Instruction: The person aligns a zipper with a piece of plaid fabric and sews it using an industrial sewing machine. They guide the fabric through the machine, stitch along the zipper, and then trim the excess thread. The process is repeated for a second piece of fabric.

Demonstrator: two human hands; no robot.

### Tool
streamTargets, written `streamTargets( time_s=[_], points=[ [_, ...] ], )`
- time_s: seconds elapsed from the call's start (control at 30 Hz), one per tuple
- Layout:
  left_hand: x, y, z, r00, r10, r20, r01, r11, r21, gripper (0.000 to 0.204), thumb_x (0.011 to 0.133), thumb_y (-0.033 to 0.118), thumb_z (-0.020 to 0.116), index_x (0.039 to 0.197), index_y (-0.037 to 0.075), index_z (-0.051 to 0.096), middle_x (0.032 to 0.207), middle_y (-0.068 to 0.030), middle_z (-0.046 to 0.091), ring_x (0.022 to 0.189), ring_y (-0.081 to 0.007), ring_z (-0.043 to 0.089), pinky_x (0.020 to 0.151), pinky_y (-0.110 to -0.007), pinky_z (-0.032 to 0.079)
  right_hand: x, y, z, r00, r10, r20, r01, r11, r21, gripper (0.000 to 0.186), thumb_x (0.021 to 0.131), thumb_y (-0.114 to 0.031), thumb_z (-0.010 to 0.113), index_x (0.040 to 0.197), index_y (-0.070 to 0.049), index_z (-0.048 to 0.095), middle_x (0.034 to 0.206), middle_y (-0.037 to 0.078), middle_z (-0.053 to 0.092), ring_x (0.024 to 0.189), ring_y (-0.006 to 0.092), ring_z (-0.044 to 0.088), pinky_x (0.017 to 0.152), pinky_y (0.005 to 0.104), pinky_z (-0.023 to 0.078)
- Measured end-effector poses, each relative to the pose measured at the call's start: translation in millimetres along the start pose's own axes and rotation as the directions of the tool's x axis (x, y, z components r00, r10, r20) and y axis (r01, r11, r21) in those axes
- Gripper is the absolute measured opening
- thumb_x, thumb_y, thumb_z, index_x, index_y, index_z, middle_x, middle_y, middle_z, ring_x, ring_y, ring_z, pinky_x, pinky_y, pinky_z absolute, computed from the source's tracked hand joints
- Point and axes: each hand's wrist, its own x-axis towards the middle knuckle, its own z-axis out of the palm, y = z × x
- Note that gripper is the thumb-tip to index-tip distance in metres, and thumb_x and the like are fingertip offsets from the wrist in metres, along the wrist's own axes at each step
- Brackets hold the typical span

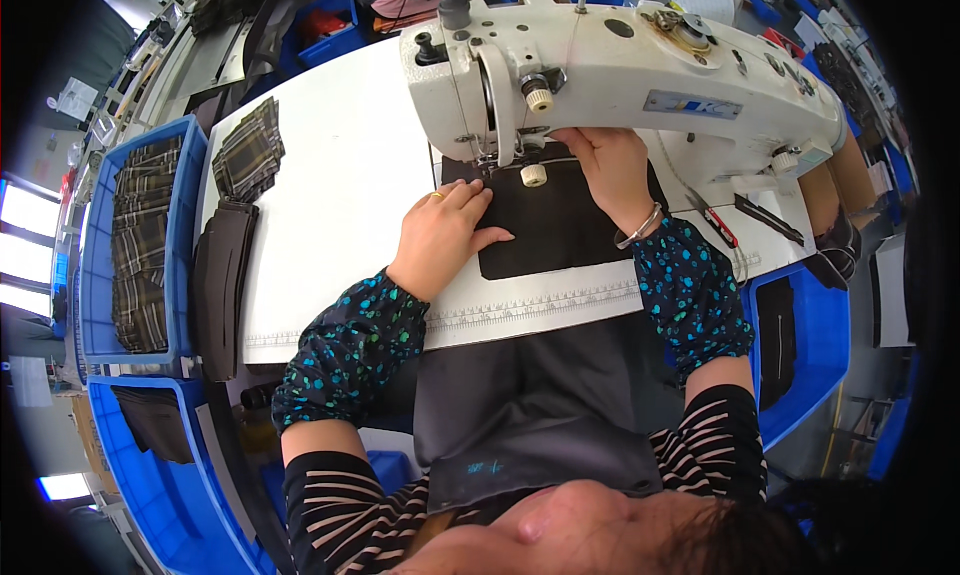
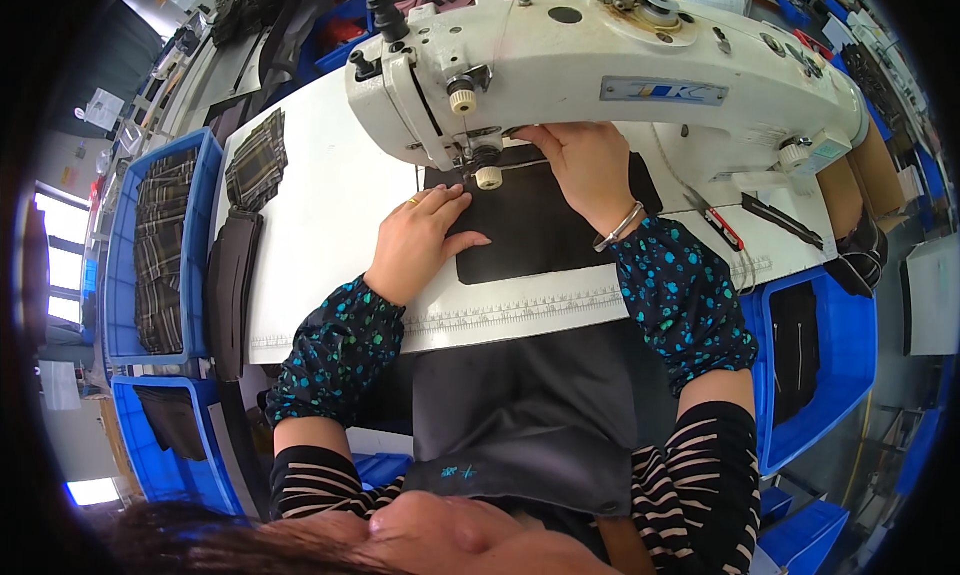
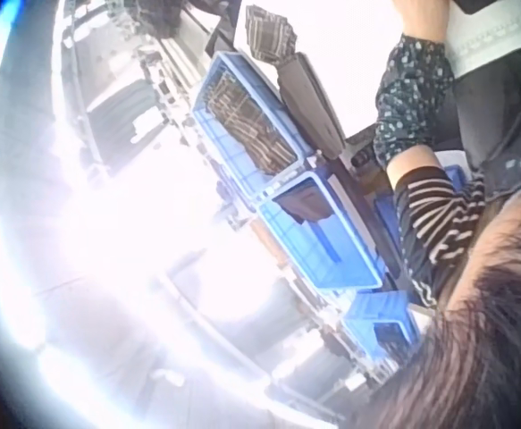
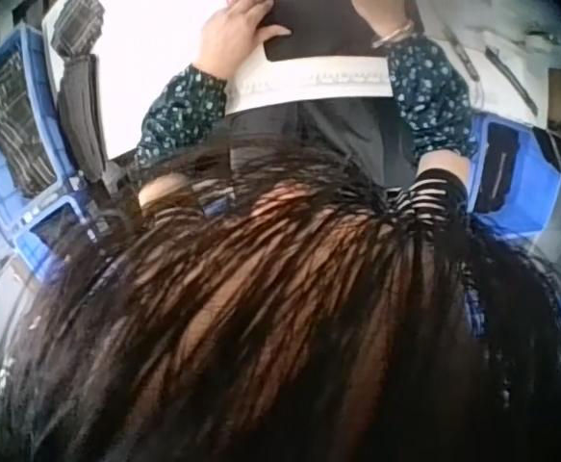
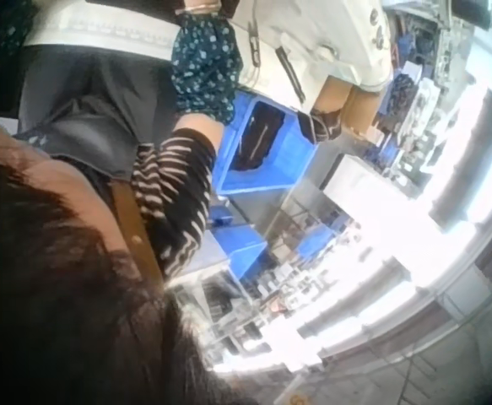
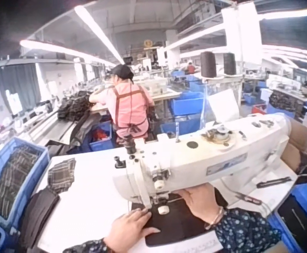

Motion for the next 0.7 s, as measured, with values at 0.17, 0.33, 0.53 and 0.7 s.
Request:
streamTargets(
  time_s=[0.17,0.33,0.53,0.7],
  points=[
    [-1.5,-2.2,1.9,1.0,0.021,-0.01,-0.021,1.0,0.017,0.056,0.086,0.05,0.078,0.12,0.006,0.076,0.127,-0.0071,0.074,0.12,-0.0277,0.068,0.098,-0.039,0.056,0.8,1.3,-1.6,0.998,-0.046,0.031,0.046,0.999,0.024,0.019,0.095,-0.031,0.074,0.087,-0.014,0.079,0.074,0.007,0.07,0.069,0.0337,0.066,0.068,0.0431,0.052],
    [-2.2,-3.7,2.6,1.0,0.011,0.005,-0.011,1.0,-0.015,0.059,0.087,0.052,0.075,0.12,0.003,0.075,0.126,-0.008,0.073,0.121,-0.0274,0.067,0.097,-0.039,0.056,-12.0,-12.4,-45.7,0.972,-0.172,0.157,0.18,0.983,-0.034,0.029,0.095,-0.028,0.075,0.076,-0.008,0.068,0.066,0.008,0.06,0.062,0.032,0.057,0.063,0.0414,0.04],
    [-4.8,-6.5,6.4,1.0,0.007,-0.01,-0.007,1.0,0.006,0.059,0.086,0.051,0.078,0.122,0.005,0.075,0.129,-0.0067,0.073,0.123,-0.0277,0.068,0.099,-0.039,0.056,-34.6,24.0,-132.2,0.973,-0.203,-0.105,0.181,0.965,-0.191,0.024,0.098,-0.017,0.073,0.08,-0.004,0.066,0.067,0.007,0.058,0.06,0.0251,0.053,0.064,0.0382,0.039],
    [-8.5,-8.3,8.1,0.999,0.003,-0.039,-0.002,1.0,0.028,0.061,0.085,0.051,0.079,0.125,0.004,0.073,0.132,-0.0086,0.072,0.124,-0.0293,0.067,0.101,-0.041,0.055,-34.8,145.1,-219.1,0.86,-0.038,-0.508,-0.156,0.93,-0.333,0.022,0.108,-0.02,0.064,0.108,0.0,0.072,0.096,0.009,0.071,0.088,0.0186,0.066,0.082,0.0332,0.052]
  ],
)
